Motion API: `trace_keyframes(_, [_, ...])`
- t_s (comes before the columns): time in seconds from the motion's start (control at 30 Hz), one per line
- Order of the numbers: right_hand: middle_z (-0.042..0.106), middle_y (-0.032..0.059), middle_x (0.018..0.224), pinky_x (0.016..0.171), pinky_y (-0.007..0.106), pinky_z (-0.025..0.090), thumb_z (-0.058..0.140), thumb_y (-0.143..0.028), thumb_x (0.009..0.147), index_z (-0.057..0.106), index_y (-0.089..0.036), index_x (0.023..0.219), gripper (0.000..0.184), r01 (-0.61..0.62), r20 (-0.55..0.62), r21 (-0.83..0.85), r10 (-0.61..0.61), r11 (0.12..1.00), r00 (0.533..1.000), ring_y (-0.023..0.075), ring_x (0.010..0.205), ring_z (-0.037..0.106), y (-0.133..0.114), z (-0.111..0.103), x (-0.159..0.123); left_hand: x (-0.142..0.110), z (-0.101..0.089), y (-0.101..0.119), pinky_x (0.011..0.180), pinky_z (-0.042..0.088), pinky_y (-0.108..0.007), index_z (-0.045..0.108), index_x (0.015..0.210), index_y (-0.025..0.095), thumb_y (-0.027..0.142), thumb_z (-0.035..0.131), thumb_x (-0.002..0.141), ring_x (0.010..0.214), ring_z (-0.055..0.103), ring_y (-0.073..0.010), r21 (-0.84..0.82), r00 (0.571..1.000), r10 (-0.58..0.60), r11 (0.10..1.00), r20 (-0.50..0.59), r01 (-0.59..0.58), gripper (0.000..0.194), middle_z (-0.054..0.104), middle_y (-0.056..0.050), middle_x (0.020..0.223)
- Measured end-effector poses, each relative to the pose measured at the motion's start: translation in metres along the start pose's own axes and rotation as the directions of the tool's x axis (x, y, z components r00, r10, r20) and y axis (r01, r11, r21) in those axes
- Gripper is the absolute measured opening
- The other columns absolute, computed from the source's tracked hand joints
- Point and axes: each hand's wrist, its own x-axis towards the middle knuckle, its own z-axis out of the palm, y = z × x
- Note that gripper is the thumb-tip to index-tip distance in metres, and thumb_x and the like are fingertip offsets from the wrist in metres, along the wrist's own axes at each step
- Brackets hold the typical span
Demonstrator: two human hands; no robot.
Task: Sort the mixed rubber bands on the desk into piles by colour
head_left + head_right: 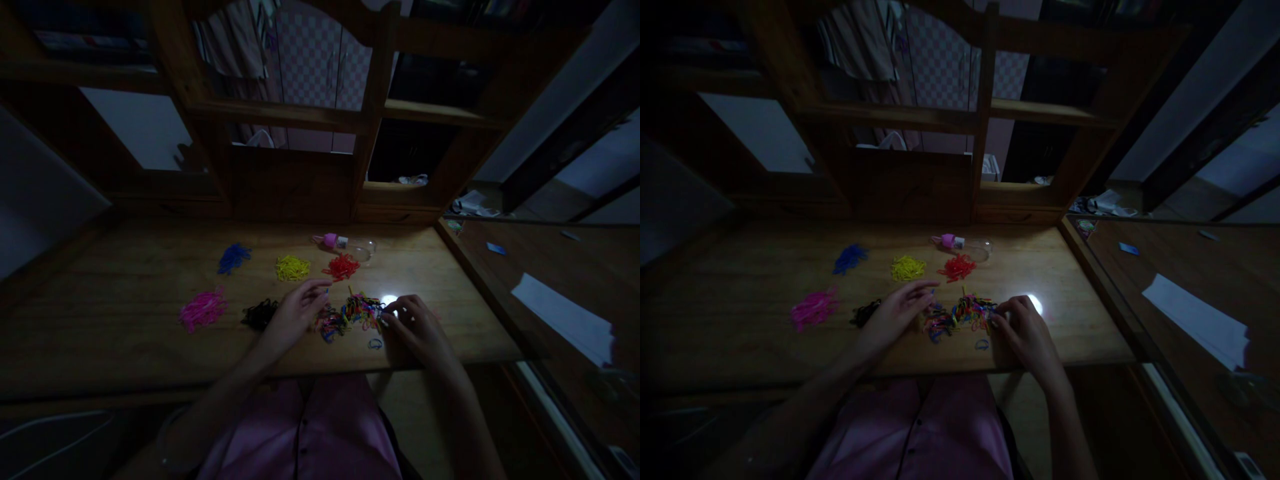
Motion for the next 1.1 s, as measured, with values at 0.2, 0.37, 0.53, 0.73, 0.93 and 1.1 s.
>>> trace_keyframes(0.2, [0.056,0.0048,0.097,0.072,0.031,0.048,0.059,-0.03,0.089,0.063,-0.023,0.095,0.01,-0.005,0.036,0.006,0.004,1.0,0.999,0.0188,0.084,0.058,0.003,0.002,0.0,-0.027,0.004,0.0,0.07,0.045,-0.022,0.065,0.116,0.019,0.037,0.059,0.087,0.088,0.061,-0.0165,-0.095,0.988,-0.142,0.985,0.055,0.147,0.034,0.067,-0.007,0.098])
trace_keyframes(0.37, [0.057,0.0047,0.096,0.076,0.032,0.047,0.052,-0.027,0.091,0.06,-0.022,0.087,0.01,-0.03,0.041,-0.021,0.031,0.999,0.999,0.0188,0.085,0.059,0.003,0.005,0.003,-0.033,0.012,-0.011,0.067,0.044,-0.019,0.068,0.11,0.017,0.03,0.062,0.086,0.082,0.059,-0.0128,-0.327,0.97,-0.212,0.914,0.121,0.24,0.028,0.066,-0.006,0.093])
trace_keyframes(0.53, [0.063,0.0042,0.089,0.07,0.03,0.048,0.047,-0.031,0.095,0.058,-0.021,0.092,0.014,-0.086,0.043,0.077,0.082,0.993,0.996,0.0187,0.08,0.062,0.002,-0.004,0.0,-0.026,0.012,-0.026,0.076,0.051,-0.023,0.071,0.09,0.008,0.011,0.057,0.082,0.079,0.063,-0.0137,-0.723,0.924,-0.342,0.595,0.169,0.353,0.016,0.067,-0.01,0.087])
trace_keyframes(0.73, [0.068,0.0027,0.087,0.059,0.026,0.046,0.054,-0.034,0.091,0.061,-0.022,0.097,0.015,-0.117,-0.02,0.097,0.12,0.988,0.993,0.0167,0.07,0.063,-0.008,-0.014,-0.002,-0.026,0.004,-0.021,0.071,0.057,-0.025,0.067,0.083,0.004,0.008,0.043,0.088,0.072,0.065,-0.0151,-0.883,0.871,-0.445,0.297,0.209,0.363,0.024,0.066,-0.012,0.079])
trace_keyframes(0.93, [0.068,0.0025,0.098,0.07,0.027,0.046,0.051,-0.019,0.091,0.067,-0.026,0.105,0.023,0.037,0.088,-0.108,-0.028,0.993,0.996,0.0171,0.08,0.064,-0.022,-0.005,0.005,-0.034,-0.001,-0.013,0.067,0.058,-0.024,0.064,0.083,0.005,0.008,0.039,0.091,0.069,0.065,-0.0142,-0.892,0.874,-0.448,0.294,0.191,0.345,0.028,0.063,-0.01,0.075])
trace_keyframes(1.1, [0.064,0.0032,0.103,0.063,0.025,0.041,0.048,-0.018,0.093,0.065,-0.024,0.1,0.019,0.095,0.19,-0.382,-0.023,0.919,0.982,0.0164,0.08,0.065,-0.029,0.003,0.014,-0.037,-0.004,-0.016,0.067,0.058,-0.023,0.064,0.084,0.005,0.007,0.041,0.091,0.069,0.064,-0.0136,-0.887,0.88,-0.429,0.3,0.205,0.352,0.024,0.063,-0.009,0.076])
